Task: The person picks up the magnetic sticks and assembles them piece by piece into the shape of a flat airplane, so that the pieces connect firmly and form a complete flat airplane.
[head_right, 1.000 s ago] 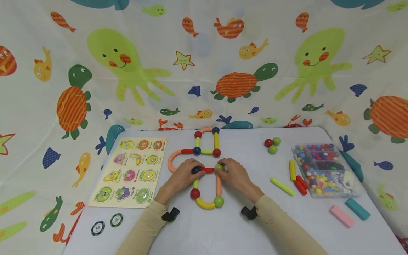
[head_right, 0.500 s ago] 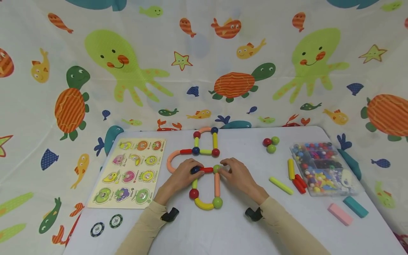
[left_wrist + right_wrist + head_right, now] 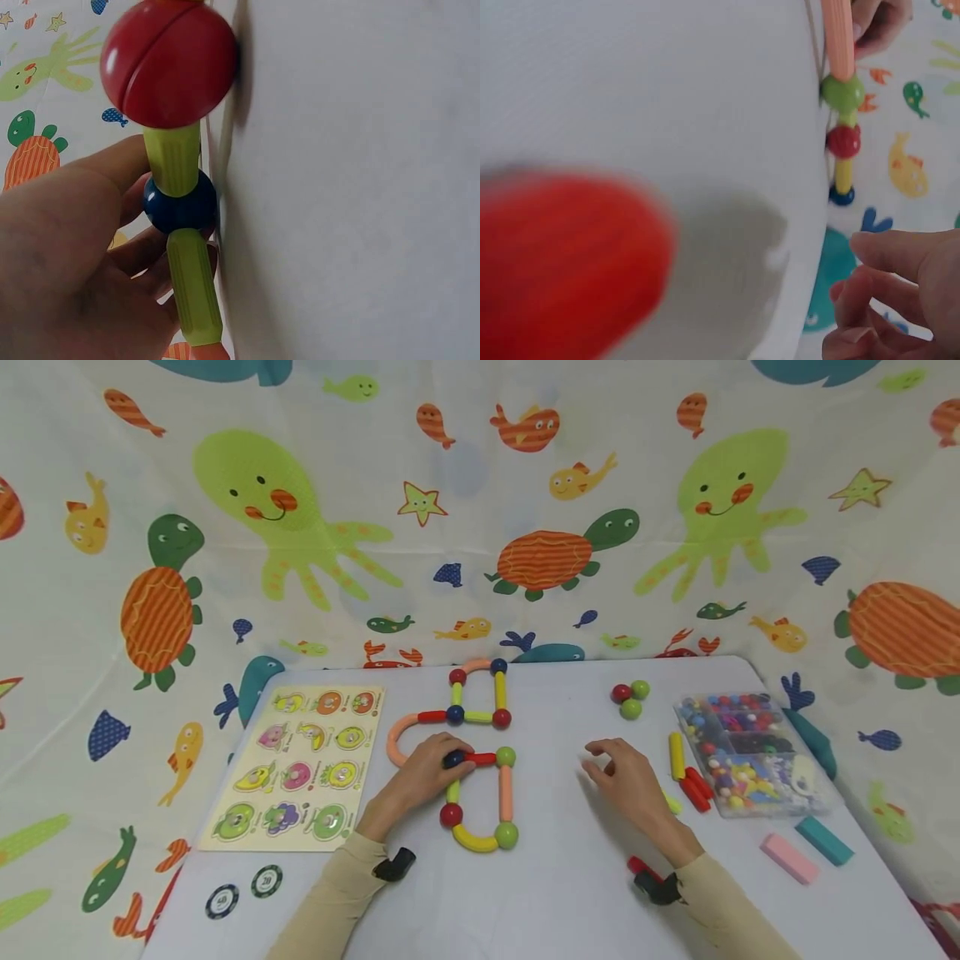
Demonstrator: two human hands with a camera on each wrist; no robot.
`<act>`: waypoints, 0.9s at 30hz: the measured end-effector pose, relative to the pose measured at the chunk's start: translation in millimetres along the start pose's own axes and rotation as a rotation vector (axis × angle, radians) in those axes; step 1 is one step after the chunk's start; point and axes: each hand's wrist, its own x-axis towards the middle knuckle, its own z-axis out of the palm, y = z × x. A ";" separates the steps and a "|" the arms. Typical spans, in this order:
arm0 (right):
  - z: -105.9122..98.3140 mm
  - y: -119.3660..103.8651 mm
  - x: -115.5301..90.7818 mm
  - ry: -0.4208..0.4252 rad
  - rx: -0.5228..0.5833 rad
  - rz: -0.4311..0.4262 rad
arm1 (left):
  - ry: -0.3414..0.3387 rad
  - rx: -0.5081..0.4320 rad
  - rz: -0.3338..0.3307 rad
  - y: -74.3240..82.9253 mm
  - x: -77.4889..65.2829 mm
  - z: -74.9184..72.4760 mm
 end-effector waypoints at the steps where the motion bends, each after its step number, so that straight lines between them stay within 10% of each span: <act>1: -3.6 4.4 -3.6 0.016 -0.008 0.001 | 0.002 0.001 0.001 -0.2 -0.3 -0.1; 27: -38.2 59.6 -60.6 0.042 -0.152 0.117 | 0.025 -0.003 0.029 -3.0 0.8 1.8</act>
